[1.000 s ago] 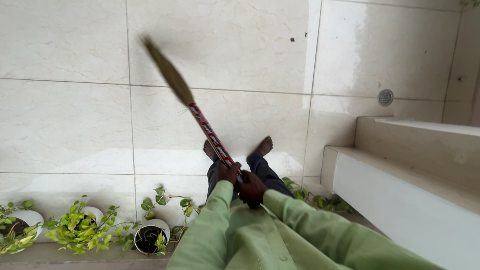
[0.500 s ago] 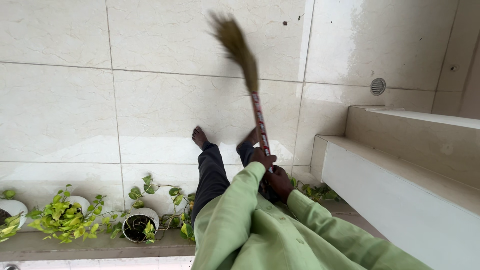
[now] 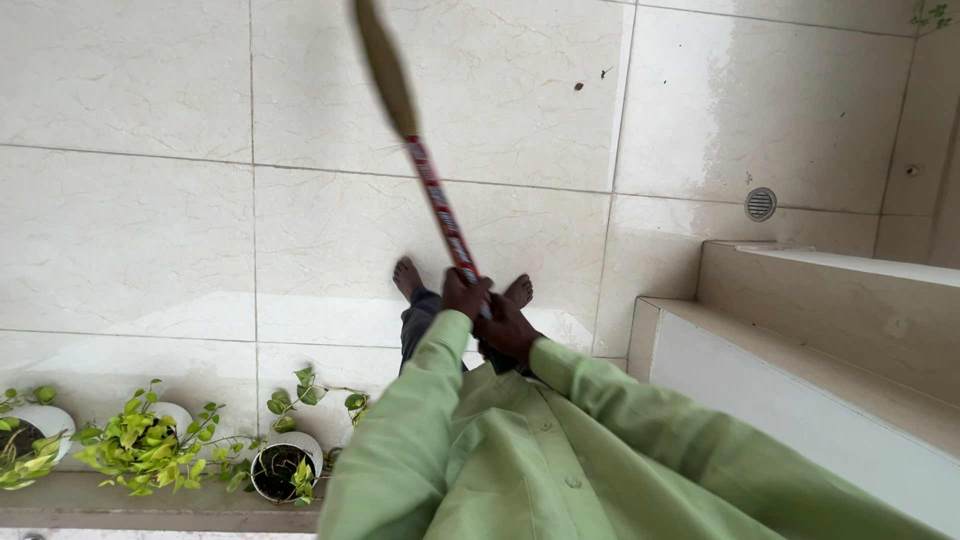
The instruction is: The person sweeps a tiled floor using a broom, moving along a hallway lined with potted plants.
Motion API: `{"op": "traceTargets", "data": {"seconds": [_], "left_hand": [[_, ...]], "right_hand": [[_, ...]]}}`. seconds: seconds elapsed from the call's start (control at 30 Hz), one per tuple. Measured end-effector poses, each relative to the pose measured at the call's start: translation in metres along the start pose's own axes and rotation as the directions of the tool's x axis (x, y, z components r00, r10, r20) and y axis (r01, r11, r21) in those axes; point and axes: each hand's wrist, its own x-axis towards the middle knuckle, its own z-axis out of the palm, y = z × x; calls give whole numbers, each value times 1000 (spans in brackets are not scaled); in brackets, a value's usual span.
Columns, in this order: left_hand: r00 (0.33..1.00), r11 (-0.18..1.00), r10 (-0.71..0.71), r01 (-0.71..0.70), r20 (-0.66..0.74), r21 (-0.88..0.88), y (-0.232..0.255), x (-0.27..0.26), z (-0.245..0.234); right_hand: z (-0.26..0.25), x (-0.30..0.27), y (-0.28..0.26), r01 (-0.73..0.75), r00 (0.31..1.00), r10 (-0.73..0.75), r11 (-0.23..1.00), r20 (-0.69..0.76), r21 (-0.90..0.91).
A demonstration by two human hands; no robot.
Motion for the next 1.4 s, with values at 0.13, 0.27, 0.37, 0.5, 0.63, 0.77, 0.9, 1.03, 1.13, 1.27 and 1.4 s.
{"op": "traceTargets", "data": {"seconds": [0.13, 0.27, 0.37, 0.5, 0.63, 0.77, 0.9, 1.03, 1.13, 1.27, 1.4], "left_hand": [[988, 990, -138, 138, -75, -3, 46, 35, -63], [971, 976, -212, 216, -111, 23, 61, 60, -79], [978, 977, -207, 207, 5, 42, 25, 83, -62], [934, 915, -313, 247, 175, 319, -14, 82, -25], [873, 911, -310, 160, 376, 380, -9, 61, -13], [848, 920, -224, 22, 480, 392, 10, 62, -47], [907, 966, -123, 15, 403, 260, 48, 85, -86], [981, 995, -10, -11, 196, 104, 74, 125, -132], [999, 988, -31, 28, 19, 151, 94, 157, -170], [974, 981, -187, 192, -126, 31, 114, 181, -207], [941, 953, -290, 301, -174, 37, 119, 203, -226]], "right_hand": [[19, 55, -49, -62, 992, 83, 978, 98, -201], [24, 93, -56, -68, 989, 99, 962, 107, -266], [18, 106, -30, -155, 986, 159, 985, 53, -78], [22, 83, 13, -203, 969, 214, 975, -127, 91], [57, 66, 32, -140, 912, 248, 937, -327, 322], [87, 61, 9, -40, 932, 126, 968, -341, 248], [119, 81, -45, -67, 928, 138, 975, -345, 210], [134, 122, -98, 7, 982, 5, 998, -187, 64], [137, 161, -129, 54, 998, -56, 997, -23, -60], [136, 209, -159, 26, 995, 0, 963, 95, -267], [139, 237, -173, -74, 985, 121, 938, 120, -338]]}}
